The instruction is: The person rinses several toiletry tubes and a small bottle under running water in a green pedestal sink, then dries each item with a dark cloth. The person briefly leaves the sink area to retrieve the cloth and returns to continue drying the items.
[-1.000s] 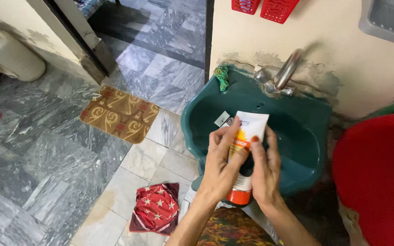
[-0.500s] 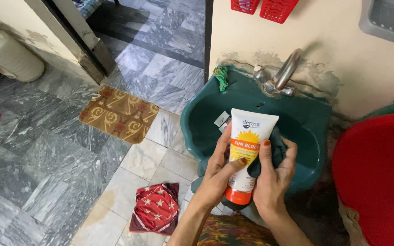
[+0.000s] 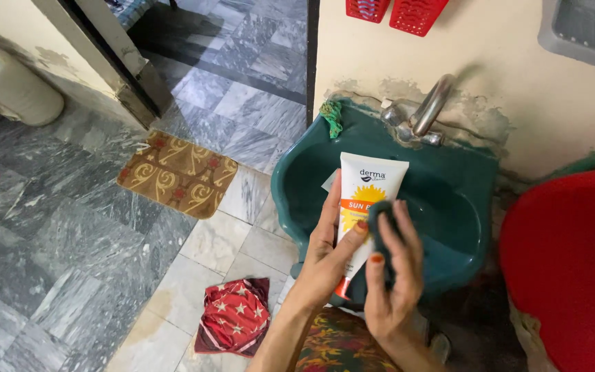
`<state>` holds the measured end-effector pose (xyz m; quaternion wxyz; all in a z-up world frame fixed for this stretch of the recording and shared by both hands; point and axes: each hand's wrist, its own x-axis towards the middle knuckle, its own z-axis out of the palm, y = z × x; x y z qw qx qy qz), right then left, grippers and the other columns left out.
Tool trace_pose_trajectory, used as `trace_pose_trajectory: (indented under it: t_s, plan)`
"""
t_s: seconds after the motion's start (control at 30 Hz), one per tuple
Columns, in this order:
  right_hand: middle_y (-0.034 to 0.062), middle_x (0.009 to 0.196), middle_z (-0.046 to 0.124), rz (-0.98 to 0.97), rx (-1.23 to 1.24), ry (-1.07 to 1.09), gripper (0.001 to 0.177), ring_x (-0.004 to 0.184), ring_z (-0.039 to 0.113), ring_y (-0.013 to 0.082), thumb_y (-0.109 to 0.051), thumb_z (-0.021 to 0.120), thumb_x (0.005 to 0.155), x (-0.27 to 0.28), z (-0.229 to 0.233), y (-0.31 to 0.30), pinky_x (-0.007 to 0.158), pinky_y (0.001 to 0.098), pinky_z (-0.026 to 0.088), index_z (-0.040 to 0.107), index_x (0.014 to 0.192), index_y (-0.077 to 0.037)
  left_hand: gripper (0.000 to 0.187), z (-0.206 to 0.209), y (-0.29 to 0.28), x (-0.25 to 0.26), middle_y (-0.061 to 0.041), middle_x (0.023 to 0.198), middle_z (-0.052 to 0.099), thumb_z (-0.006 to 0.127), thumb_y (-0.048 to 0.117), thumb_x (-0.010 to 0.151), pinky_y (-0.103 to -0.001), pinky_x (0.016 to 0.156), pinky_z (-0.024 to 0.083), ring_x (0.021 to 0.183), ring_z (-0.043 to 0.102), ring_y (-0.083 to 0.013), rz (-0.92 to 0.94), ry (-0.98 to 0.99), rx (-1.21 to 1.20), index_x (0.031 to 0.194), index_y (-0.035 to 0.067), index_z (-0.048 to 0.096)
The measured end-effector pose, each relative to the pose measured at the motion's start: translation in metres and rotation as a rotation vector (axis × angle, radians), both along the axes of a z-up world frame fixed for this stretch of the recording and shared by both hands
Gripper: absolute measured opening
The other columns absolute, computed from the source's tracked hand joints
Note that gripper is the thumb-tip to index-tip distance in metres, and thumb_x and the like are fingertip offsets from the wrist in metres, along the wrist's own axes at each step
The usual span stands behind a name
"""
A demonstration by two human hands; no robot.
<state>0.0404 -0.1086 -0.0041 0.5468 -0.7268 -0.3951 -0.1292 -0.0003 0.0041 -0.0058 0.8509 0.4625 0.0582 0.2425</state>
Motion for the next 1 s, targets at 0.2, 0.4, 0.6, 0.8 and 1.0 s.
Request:
trace_pose_trajectory:
  t_s: [0.2,0.4,0.6,0.8,1.0]
  plan:
    - [0.0216,0.163,0.038,0.1,-0.163,-0.096,0.046,0.157,0.03,0.0434,-0.026,0.049,0.108,-0.007,0.002,-0.003,0.128,0.0516,0.027,0.052,0.147,-0.001,0.067,-0.006,0.005,-0.001,-0.012,0.164,0.038,0.041,0.035,0.111,-0.036,0.12,0.036,0.145,0.045,-0.0235,-0.007,-0.062,-0.025,0.168,0.012,0.015]
    - [0.0216,0.167,0.031,0.125,-0.238,-0.071,0.052,0.159,0.023,0.0445,-0.028,0.044,0.11,0.011,0.016,0.008,0.128,0.0539,0.024,0.044,0.154,0.0,0.067,-0.007,0.008,-0.005,-0.014,0.165,0.038,0.033,0.045,0.112,-0.036,0.123,0.033,0.149,0.041,-0.0238,-0.018,0.0,0.14,0.169,0.013,0.018]
    - [0.0219,0.166,0.034,0.056,-0.236,0.006,0.055,0.158,0.026,0.0427,-0.031,0.042,0.112,0.034,0.021,0.018,0.127,0.0519,0.026,0.039,0.157,0.0,0.06,-0.01,-0.002,-0.003,-0.013,0.168,0.035,0.04,0.039,0.113,-0.035,0.126,0.025,0.155,0.032,-0.0229,0.059,0.069,0.322,0.164,0.01,0.028]
    - [0.0221,0.164,0.035,0.033,-0.18,0.12,0.057,0.155,0.033,0.0385,-0.035,0.042,0.112,0.041,0.018,0.023,0.124,0.0466,0.031,0.038,0.157,0.0,0.057,-0.003,0.003,-0.005,-0.011,0.154,0.046,0.042,0.031,0.111,-0.032,0.121,0.03,0.145,0.043,-0.021,-0.003,0.135,0.278,0.164,0.011,0.033]
    - [0.0195,0.165,0.036,0.094,-0.207,0.073,0.056,0.157,0.032,0.0383,-0.034,0.04,0.112,0.04,0.02,0.023,0.125,0.0475,0.03,0.039,0.157,-0.001,0.054,0.005,0.007,0.0,-0.004,0.159,0.043,0.042,0.027,0.107,-0.03,0.118,0.033,0.142,0.044,-0.0173,-0.073,0.108,-0.155,0.16,0.014,0.038]
